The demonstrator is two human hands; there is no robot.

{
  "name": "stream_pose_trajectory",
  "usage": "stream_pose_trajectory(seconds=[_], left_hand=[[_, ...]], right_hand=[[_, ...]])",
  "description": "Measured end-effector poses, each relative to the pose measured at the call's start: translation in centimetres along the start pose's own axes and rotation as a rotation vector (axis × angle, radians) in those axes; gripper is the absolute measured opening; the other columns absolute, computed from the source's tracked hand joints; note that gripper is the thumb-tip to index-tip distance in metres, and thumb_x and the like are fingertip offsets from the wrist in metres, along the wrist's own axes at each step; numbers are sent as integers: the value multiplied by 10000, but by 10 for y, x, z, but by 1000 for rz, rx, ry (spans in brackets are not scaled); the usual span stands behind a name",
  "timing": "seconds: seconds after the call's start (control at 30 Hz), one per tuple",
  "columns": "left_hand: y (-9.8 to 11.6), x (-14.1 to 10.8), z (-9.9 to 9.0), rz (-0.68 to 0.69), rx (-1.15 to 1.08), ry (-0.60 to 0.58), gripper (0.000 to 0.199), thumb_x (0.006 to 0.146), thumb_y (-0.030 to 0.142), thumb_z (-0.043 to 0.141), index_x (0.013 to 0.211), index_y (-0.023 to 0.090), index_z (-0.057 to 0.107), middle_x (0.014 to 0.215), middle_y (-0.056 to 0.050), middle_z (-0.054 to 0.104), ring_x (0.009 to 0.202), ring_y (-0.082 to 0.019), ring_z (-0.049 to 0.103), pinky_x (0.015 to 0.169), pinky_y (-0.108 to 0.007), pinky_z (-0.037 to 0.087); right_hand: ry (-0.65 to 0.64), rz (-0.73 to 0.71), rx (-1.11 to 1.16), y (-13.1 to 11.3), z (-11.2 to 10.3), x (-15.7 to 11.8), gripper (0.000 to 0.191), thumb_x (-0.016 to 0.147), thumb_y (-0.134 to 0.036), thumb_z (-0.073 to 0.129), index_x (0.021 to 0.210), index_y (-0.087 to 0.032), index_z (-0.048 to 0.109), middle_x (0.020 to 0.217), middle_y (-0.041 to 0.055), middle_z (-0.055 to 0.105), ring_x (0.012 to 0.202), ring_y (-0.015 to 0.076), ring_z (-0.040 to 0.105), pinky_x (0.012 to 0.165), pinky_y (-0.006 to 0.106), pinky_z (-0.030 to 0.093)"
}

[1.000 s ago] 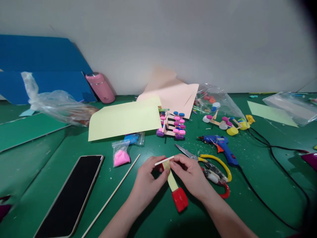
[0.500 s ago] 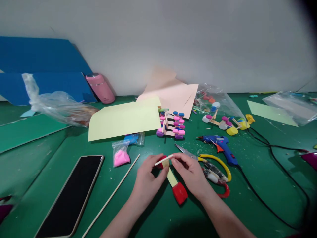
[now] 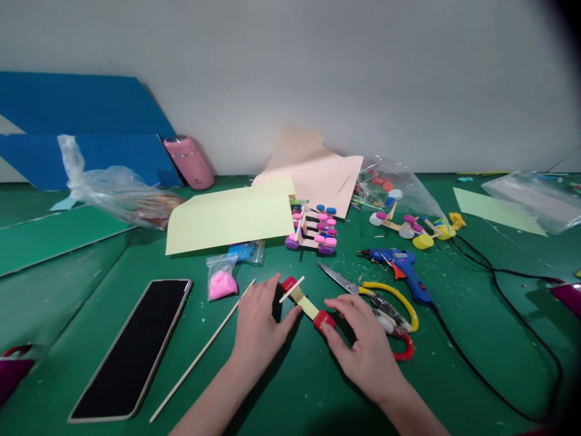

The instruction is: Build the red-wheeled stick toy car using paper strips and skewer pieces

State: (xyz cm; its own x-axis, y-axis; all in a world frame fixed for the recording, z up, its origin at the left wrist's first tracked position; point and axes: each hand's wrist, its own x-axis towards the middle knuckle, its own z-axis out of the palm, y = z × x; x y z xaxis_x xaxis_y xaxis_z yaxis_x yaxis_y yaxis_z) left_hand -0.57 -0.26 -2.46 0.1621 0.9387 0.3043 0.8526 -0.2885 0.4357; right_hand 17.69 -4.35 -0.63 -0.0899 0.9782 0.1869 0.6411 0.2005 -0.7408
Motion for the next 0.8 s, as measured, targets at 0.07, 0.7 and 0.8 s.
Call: stream_pose_trajectory(seconds=[0.07, 0.7, 0.8], left_hand=[[-3, -6, -5, 9, 31, 22, 511, 726, 376, 576, 1147, 106, 471, 1034, -138, 593, 985, -280, 510, 834, -428, 415], [-39, -43, -41, -8, 576, 66, 213, 808, 288, 458, 860, 158, 619, 815, -82, 629, 789, -237, 548, 647, -345, 362], [-39, -42, -39, -34, 609, 91, 214, 814, 286, 439, 790, 178, 622, 756, -61, 623, 749, -223, 542, 636, -336, 338]], right_hand=[[-21, -33, -86, 2, 3, -3, 317, 770, -262, 544, 1081, -202, 531, 1050, 91, 496, 977, 232, 483, 826, 370, 429], [338, -315, -60, 8, 1, -8, 228, 750, -136, 549, 974, -177, 550, 876, 77, 554, 820, 206, 537, 715, 376, 463], [451, -320, -58, 11, -2, -6, 209, 748, -124, 539, 946, -190, 553, 838, 67, 570, 780, 201, 545, 654, 356, 465]])
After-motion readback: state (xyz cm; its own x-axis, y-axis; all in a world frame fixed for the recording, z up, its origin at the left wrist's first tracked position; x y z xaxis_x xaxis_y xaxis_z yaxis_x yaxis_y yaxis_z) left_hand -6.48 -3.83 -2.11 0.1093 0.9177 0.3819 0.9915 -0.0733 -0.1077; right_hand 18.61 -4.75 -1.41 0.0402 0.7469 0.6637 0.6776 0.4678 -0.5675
